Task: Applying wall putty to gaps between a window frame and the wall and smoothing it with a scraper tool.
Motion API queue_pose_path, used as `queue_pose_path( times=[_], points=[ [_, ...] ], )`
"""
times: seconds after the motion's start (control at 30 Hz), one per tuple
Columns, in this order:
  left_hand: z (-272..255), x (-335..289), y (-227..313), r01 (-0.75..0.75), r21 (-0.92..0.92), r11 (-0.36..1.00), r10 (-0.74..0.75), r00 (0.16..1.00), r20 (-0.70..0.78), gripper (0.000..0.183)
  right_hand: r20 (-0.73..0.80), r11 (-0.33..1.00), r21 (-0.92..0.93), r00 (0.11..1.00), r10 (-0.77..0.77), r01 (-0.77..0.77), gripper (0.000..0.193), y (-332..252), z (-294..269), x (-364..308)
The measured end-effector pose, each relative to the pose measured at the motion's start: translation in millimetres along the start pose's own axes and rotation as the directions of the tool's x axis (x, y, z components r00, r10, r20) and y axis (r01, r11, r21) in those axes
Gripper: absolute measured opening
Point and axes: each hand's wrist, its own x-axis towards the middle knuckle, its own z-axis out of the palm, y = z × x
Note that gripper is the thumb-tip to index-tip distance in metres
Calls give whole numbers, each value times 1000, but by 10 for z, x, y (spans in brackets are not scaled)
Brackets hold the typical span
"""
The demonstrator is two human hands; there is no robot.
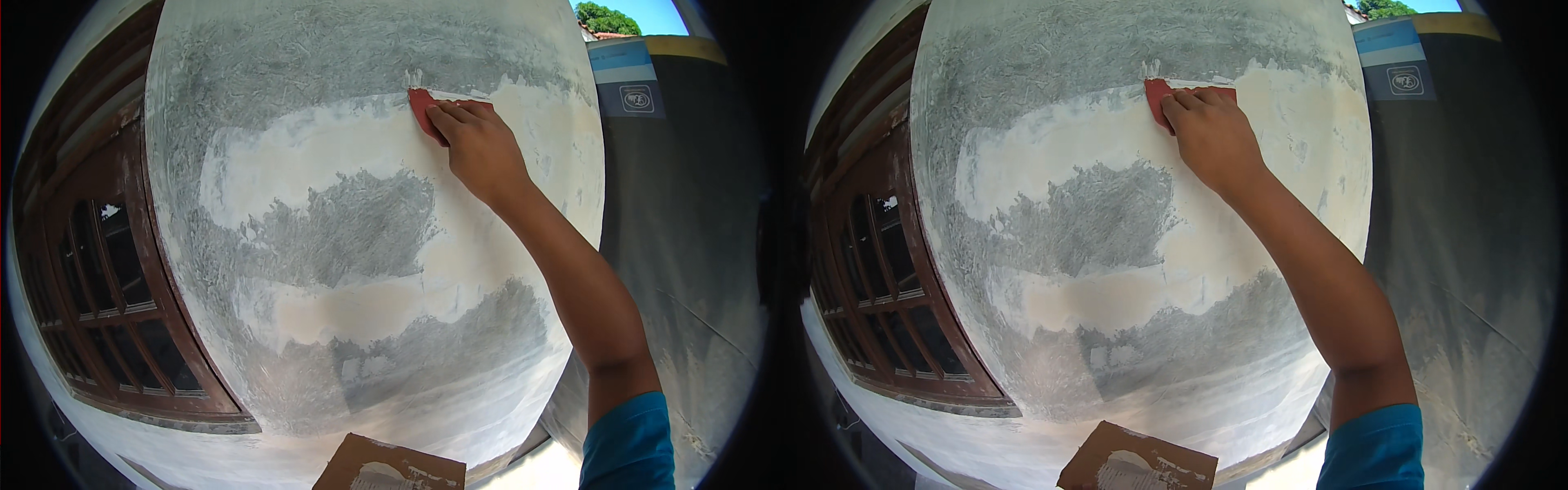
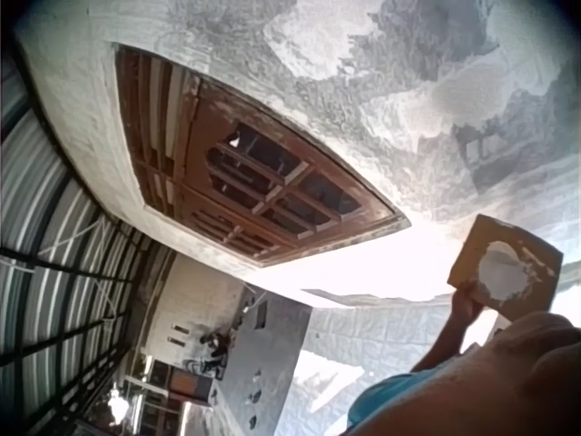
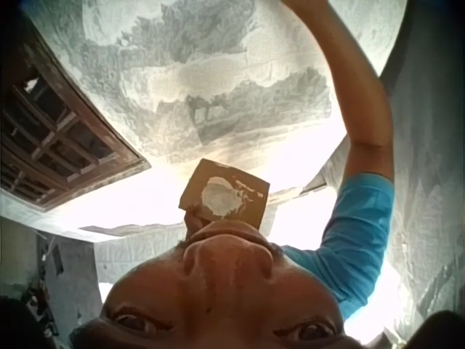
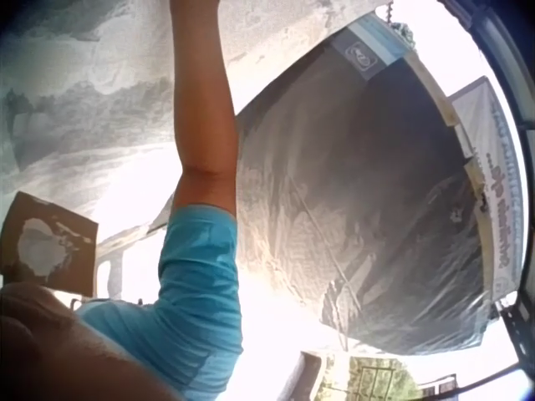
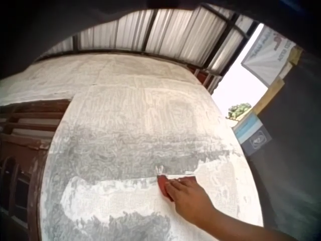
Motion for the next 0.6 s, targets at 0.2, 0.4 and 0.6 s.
queue_pose_path(
  times=[0.2,0.4,0.6],
  points=[
    [174,-89,18,-162,96,982,168,984,-52,34,368,966,-40,895,253,-257,37,190,-443,514],
    [256,-4,-18,-52,9,999,53,985,-163,36,10,998,-40,999,48,-48,33,3,138,-215],
    [206,-66,-67,-92,41,995,94,995,-41,37,292,934,0,894,341,-356,41,119,-409,512]
  ],
)
